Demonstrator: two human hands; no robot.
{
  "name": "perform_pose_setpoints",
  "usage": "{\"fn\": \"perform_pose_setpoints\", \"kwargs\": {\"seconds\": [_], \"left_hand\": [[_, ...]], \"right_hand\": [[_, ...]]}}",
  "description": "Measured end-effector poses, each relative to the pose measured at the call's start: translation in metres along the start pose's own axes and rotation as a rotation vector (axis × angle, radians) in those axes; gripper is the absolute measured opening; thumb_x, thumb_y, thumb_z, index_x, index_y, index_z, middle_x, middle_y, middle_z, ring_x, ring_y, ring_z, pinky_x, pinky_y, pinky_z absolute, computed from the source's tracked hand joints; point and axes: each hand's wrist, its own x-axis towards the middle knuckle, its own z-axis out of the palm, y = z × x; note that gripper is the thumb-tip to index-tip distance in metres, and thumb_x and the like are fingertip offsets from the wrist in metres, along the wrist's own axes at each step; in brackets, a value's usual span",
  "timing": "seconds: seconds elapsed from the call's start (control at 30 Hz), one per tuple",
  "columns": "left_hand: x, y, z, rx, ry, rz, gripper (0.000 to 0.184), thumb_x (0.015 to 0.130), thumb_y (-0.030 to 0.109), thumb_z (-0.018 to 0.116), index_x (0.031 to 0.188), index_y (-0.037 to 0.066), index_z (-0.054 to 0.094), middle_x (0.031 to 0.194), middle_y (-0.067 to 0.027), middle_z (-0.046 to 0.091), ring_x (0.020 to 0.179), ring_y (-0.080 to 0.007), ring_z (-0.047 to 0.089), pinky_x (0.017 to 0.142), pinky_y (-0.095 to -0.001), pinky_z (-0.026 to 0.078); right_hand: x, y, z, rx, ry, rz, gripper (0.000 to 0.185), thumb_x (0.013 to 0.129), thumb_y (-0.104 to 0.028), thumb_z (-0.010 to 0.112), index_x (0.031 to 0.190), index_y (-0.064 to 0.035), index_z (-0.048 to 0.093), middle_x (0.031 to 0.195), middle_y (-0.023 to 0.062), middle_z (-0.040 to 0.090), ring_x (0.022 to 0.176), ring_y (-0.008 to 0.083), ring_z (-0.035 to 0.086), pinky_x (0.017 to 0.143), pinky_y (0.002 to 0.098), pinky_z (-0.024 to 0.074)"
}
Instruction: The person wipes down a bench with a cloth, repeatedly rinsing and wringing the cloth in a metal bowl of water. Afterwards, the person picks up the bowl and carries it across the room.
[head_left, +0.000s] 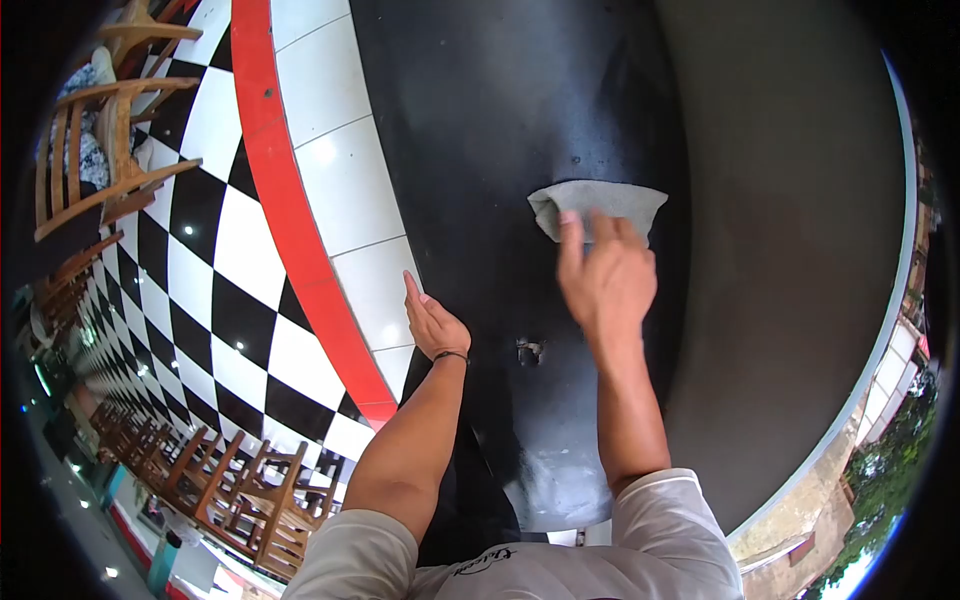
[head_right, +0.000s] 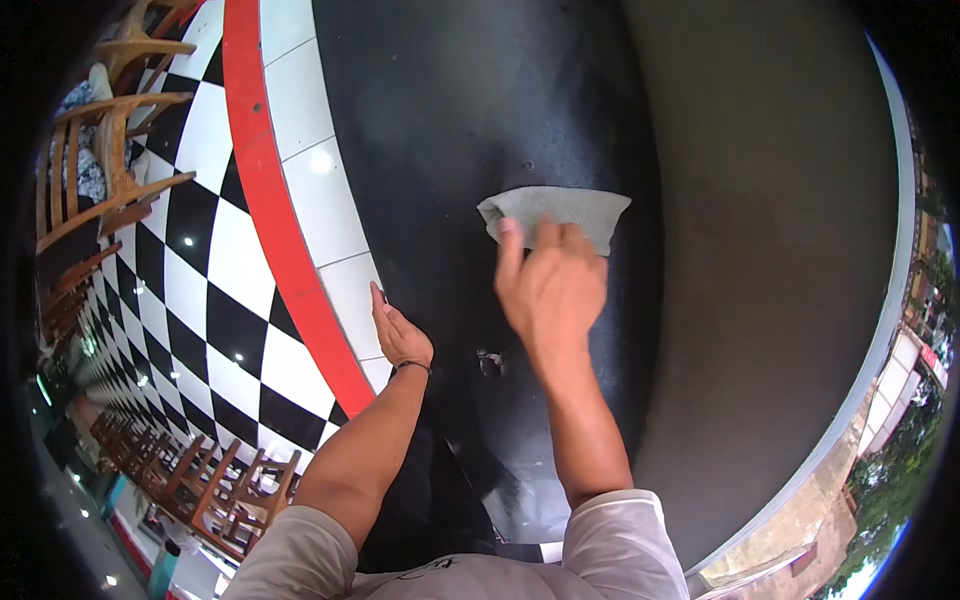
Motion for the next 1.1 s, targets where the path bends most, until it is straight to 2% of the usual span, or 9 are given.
{"fn": "perform_pose_setpoints", "kwargs": {"seconds": [0.13,0.17,0.3,0.5,0.6,0.77,0.87,0.97,1.1], "left_hand": [[-0.002,0.004,-0.003,0.026,-0.007,-0.018,0.049,0.101,0.02,0.029,0.148,0.01,0.037,0.133,-0.023,0.053,0.117,-0.0419,0.053,0.098,-0.0487,0.042],[-0.001,0.006,-0.002,0.023,-0.014,-0.029,0.049,0.101,0.02,0.029,0.148,0.01,0.037,0.133,-0.0227,0.053,0.118,-0.0417,0.052,0.098,-0.0488,0.042],[-0.002,0.011,-0.006,0.024,-0.037,-0.089,0.048,0.101,0.018,0.028,0.148,0.01,0.038,0.136,-0.021,0.052,0.123,-0.04,0.05,0.103,-0.0451,0.04],[-0.002,0.007,-0.004,0.034,-0.031,-0.071,0.048,0.101,0.017,0.029,0.148,0.009,0.038,0.136,-0.0206,0.052,0.123,-0.0396,0.05,0.103,-0.0441,0.04],[-0.004,0.005,-0.004,0.042,-0.027,-0.056,0.048,0.101,0.016,0.029,0.148,0.009,0.038,0.134,-0.0207,0.052,0.121,-0.0399,0.051,0.102,-0.0444,0.041],[-0.001,0.005,-0.004,0.033,-0.029,-0.042,0.049,0.101,0.016,0.03,0.148,0.009,0.037,0.133,-0.0207,0.053,0.12,-0.0403,0.052,0.102,-0.0445,0.042],[-0.001,0.006,-0.005,0.053,-0.065,-0.089,0.049,0.101,0.021,0.029,0.148,0.012,0.036,0.133,-0.0196,0.054,0.12,-0.04,0.052,0.099,-0.0491,0.042],[-0.002,0.002,-0.002,0.052,-0.028,-0.052,0.049,0.101,0.021,0.029,0.148,0.012,0.037,0.132,-0.0198,0.054,0.119,-0.0405,0.053,0.098,-0.049,0.043],[-0.003,0.006,-0.004,0.048,-0.02,-0.045,0.048,0.101,0.021,0.029,0.148,0.011,0.038,0.131,-0.0203,0.055,0.118,-0.0411,0.053,0.097,-0.0493,0.043]], "right_hand": [[0.03,0.025,0.072,-0.346,0.354,-0.065,0.071,0.096,-0.04,0.049,0.141,0.0135,0.034,0.144,0.0384,0.035,0.133,0.0517,0.038,0.104,0.0551,0.0395],[0.031,0.018,0.079,-0.264,0.295,0.046,0.077,0.098,-0.04,0.045,0.147,0.0141,0.02,0.149,0.0425,0.018,0.139,0.0578,0.022,0.111,0.0573,0.0309],[0.049,-0.007,0.095,-0.135,0.519,0.087,0.074,0.096,-0.039,0.047,0.146,0.0124,0.027,0.151,0.0384,0.023,0.142,0.0537,0.02,0.117,0.0552,0.019],[0.043,-0.064,0.113,-0.064,0.317,-0.682,0.072,0.092,-0.041,0.05,0.145,0.006,0.035,0.153,0.0246,0.032,0.145,0.037,0.027,0.119,0.0469,0.0173],[0.064,-0.041,0.085,-0.004,0.334,-0.637,0.076,0.091,-0.044,0.051,0.145,0.0059,0.034,0.152,0.0246,0.033,0.143,0.0384,0.028,0.119,0.047,0.019],[0.145,0.049,0.059,-0.065,0.519,-0.021,0.088,0.095,-0.055,0.043,0.148,0.0113,0.023,0.154,0.0308,0.027,0.144,0.0436,0.024,0.118,0.0504,0.0183],[0.149,0.033,0.069,-0.126,0.527,0.014,0.086,0.096,-0.054,0.042,0.149,0.0108,0.022,0.155,0.0303,0.025,0.145,0.0438,0.022,0.119,0.0504,0.0171],[0.117,-0.028,0.073,-0.096,0.528,-0.374,0.079,0.093,-0.051,0.048,0.147,0.0043,0.032,0.154,0.024,0.031,0.146,0.0407,0.023,0.118,0.0514,0.0172],[0.065,-0.086,0.107,-0.127,0.197,-0.91,0.076,0.089,-0.052,0.053,0.148,-0.0076,0.037,0.156,0.0077,0.033,0.146,0.03,0.025,0.119,0.0472,0.0181]]}}
